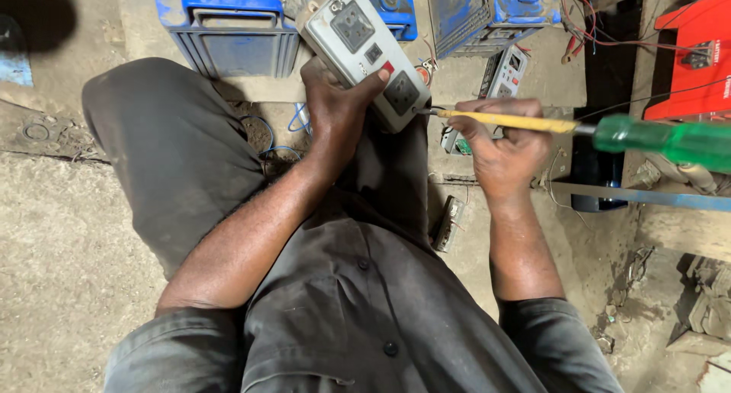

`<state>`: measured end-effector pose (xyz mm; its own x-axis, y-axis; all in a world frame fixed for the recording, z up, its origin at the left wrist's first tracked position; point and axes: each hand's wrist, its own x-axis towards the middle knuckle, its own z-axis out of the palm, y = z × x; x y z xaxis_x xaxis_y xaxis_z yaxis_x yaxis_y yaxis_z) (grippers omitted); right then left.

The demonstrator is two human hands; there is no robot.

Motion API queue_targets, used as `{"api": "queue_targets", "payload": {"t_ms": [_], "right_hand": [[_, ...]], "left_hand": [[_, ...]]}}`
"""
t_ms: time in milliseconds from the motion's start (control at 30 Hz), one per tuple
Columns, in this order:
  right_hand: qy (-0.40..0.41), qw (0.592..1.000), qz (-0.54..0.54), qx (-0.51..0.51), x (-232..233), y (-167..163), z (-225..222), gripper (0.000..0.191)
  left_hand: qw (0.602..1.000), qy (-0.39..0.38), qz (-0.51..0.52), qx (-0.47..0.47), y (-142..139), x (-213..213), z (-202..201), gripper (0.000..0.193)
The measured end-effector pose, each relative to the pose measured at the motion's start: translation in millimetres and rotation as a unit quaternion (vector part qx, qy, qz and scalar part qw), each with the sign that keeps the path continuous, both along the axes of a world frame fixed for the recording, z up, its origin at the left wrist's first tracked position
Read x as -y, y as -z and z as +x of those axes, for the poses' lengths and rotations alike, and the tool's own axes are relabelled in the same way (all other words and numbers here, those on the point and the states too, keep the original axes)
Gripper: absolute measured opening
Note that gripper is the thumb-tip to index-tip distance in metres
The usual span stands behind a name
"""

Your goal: The person sits on the floor and repairs a white power strip by hand. They wrap electrical tape around internal wires, close the casing, and use a screwdriver to tighten screws on the exterior.

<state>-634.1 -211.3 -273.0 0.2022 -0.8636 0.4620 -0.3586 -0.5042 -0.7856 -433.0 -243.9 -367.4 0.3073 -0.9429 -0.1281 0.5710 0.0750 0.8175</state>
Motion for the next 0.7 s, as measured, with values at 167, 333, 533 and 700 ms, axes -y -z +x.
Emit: {"api": "queue_targets", "payload": {"t_ms": [167, 333, 533, 700], "right_hand": [[-0.045, 0.996, 0.068, 0.027, -1.3, -27.0, -0.4, 0.030], [-0.001, 0.999, 0.038, 0.036, -4.7, -17.9, 6.1, 0.017], [0.061, 0.998, -0.002, -0.019, -3.1, -22.2, 16.7, 0.032], [-0.111, 0.978, 0.119, 0.131, 0.4, -41.9, 8.9, 0.041]], "left_hand": [[1.000, 0.018, 0.003, 0.008, 3.4, -0.8, -0.5, 0.062], [1.000, -0.003, -0.015, -0.026, 2.5, -0.1, -1.2, 0.056], [1.000, 0.008, 0.002, 0.001, -0.5, -0.1, 3.8, 0.036], [1.000, -0.004, -0.011, 0.002, -2.9, 1.0, -0.3, 0.039]]}}
